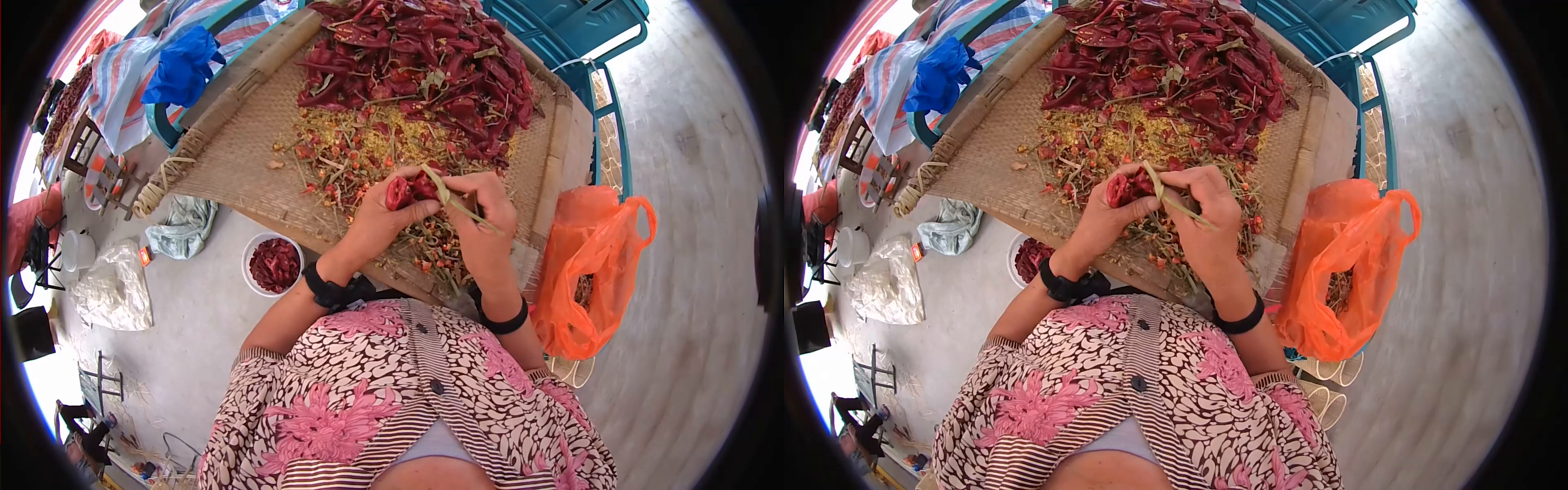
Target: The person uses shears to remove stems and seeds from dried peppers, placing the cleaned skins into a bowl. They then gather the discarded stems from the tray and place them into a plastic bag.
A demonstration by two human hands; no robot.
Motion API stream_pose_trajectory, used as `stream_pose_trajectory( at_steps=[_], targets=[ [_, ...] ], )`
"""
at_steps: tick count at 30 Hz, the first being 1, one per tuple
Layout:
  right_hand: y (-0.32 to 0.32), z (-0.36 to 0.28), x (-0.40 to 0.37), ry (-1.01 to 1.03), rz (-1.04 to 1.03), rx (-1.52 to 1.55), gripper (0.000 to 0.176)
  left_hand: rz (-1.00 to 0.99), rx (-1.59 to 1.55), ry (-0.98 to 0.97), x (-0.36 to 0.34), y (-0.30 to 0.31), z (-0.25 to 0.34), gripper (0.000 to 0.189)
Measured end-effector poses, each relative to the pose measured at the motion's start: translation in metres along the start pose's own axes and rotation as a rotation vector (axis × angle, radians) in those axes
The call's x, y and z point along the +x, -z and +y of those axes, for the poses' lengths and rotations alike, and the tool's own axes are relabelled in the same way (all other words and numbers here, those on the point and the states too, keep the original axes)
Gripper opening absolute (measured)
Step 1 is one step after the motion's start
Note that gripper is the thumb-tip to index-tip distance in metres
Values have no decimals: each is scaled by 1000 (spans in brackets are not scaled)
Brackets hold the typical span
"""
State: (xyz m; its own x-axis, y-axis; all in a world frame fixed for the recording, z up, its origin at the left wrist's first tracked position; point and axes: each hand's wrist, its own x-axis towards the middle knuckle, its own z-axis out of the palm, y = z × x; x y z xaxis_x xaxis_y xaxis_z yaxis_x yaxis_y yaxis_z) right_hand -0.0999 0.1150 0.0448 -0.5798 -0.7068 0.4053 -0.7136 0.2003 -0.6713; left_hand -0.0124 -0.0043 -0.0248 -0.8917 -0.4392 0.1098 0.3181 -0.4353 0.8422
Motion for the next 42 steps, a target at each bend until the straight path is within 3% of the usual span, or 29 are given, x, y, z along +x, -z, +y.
stream_pose_trajectory(
  at_steps=[6, 9, 12, 16, 18, 26, 29, 33, 36, 37, 40, 42],
  targets=[
    [-6, -11, -4, 45, 55, -92, 20, -17, 154, 28, 2, 8, -3, 29],
    [-9, -6, -5, 211, 45, -155, 20, -34, 23, 37, 0, 11, -6, 24],
    [-13, 0, -5, 87, 107, -7, 19, -48, 112, 76, -1, 10, 3, 20],
    [-11, -7, -12, -450, 46, 656, 12, -82, -13, 93, 0, 11, 0, 18],
    [-12, -9, -11, -541, 41, 831, 15, -100, -98, 210, -4, 12, 11, 17],
    [-4, 12, -7, -1075, -124, 1517, 9, -155, -115, 161, -1, 14, 6, 19],
    [-5, 12, -8, -1045, -90, 1481, 11, -140, -128, 165, 0, 13, 0, 23],
    [-21, -8, -12, -546, 147, 707, 13, -128, -177, 152, 1, 10, -5, 28],
    [-24, -9, -16, -395, 93, 578, 11, -116, -140, 184, 1, 13, -4, 31],
    [-24, 0, -17, -206, 102, 265, 15, -109, -184, 190, 1, 12, -2, 28],
    [-20, 3, -9, 314, 111, -2, 22, -114, -258, 211, -2, 9, 0, 21],
    [-16, 3, -8, 288, 64, -3, 22, -160, -221, 240, -2, 15, -7, 18]
  ],
)
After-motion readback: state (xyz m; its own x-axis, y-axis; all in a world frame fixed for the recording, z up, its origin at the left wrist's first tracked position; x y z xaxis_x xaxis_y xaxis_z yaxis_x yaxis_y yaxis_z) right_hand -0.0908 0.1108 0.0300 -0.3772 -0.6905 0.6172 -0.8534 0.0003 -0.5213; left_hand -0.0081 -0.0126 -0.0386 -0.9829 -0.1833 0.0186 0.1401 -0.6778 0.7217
